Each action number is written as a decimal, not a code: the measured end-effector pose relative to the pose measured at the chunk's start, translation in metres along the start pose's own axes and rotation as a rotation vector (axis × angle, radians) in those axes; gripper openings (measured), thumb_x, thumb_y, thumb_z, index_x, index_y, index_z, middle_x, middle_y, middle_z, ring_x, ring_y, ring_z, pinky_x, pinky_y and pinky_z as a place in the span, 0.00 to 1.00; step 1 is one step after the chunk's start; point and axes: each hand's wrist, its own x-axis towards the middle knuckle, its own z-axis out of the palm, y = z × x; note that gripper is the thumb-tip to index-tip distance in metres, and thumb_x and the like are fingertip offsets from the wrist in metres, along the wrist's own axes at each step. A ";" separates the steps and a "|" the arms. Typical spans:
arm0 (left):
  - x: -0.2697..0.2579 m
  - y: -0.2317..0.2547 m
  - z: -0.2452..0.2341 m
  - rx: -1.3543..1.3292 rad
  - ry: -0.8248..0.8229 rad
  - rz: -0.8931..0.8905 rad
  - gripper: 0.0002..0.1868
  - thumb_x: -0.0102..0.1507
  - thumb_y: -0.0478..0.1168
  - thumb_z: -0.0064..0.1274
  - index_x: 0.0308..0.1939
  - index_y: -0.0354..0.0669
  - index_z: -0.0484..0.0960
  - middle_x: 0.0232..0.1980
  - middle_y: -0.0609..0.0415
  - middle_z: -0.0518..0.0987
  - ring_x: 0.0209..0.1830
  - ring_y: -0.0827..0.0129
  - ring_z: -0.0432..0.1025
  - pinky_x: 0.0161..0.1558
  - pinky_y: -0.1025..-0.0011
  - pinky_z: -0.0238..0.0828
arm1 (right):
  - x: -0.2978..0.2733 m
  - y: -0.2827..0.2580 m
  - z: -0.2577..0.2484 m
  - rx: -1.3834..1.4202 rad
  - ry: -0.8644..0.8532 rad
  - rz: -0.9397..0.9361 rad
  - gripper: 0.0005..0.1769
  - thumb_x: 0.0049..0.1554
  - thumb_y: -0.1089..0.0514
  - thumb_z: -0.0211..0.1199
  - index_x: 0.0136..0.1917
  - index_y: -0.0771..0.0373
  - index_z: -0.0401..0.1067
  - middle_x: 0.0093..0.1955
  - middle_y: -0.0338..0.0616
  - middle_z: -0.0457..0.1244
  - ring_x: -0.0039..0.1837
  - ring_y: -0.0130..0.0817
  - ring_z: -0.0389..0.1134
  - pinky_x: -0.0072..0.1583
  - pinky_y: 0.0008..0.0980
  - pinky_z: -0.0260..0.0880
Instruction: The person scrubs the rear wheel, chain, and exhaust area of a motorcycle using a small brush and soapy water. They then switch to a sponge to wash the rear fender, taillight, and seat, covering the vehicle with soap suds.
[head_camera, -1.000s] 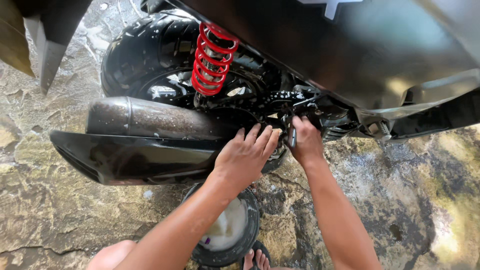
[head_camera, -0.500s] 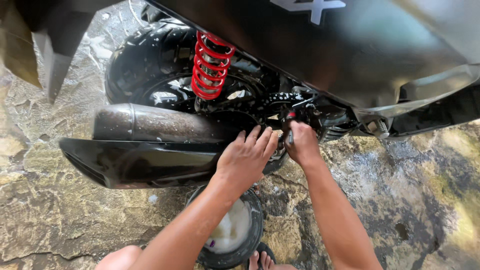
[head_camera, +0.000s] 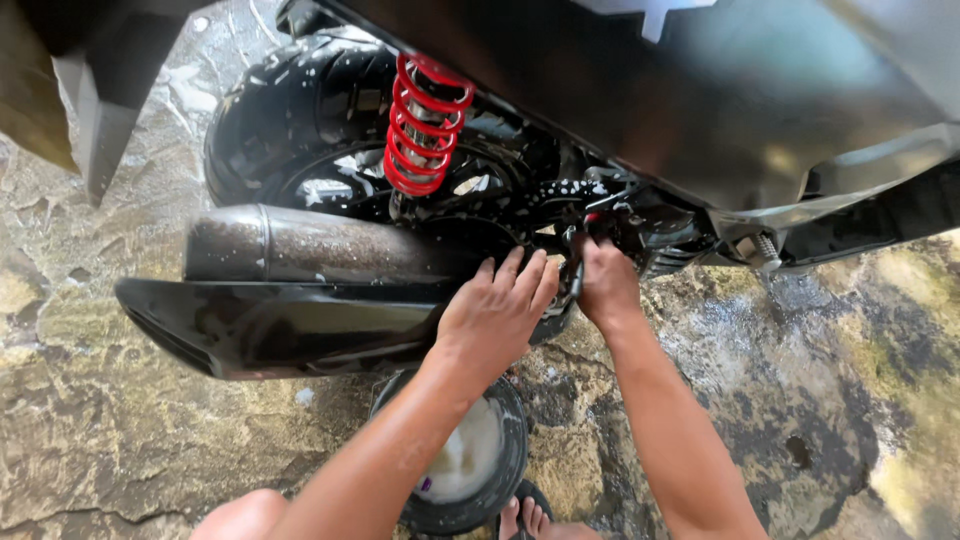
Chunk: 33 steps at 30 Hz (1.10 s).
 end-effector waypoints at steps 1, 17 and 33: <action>0.000 -0.002 -0.008 0.006 0.007 0.004 0.65 0.47 0.66 0.69 0.77 0.38 0.54 0.77 0.42 0.60 0.76 0.48 0.59 0.67 0.49 0.61 | -0.009 -0.016 -0.022 0.001 0.010 0.002 0.13 0.61 0.49 0.49 0.56 0.50 0.68 0.51 0.54 0.66 0.50 0.68 0.72 0.54 0.62 0.74; -0.001 0.001 -0.003 -0.061 0.046 -0.015 0.53 0.56 0.60 0.61 0.77 0.38 0.55 0.76 0.43 0.64 0.79 0.49 0.55 0.69 0.50 0.58 | -0.006 -0.025 -0.049 0.176 0.040 -0.153 0.12 0.60 0.56 0.49 0.47 0.57 0.73 0.38 0.58 0.67 0.48 0.64 0.71 0.48 0.57 0.69; -0.003 -0.001 -0.007 -0.071 0.121 -0.013 0.42 0.60 0.51 0.52 0.75 0.37 0.59 0.74 0.42 0.66 0.79 0.49 0.56 0.68 0.49 0.58 | -0.012 0.003 -0.014 0.038 0.221 -0.229 0.06 0.59 0.52 0.60 0.48 0.54 0.74 0.38 0.53 0.68 0.46 0.57 0.73 0.48 0.55 0.73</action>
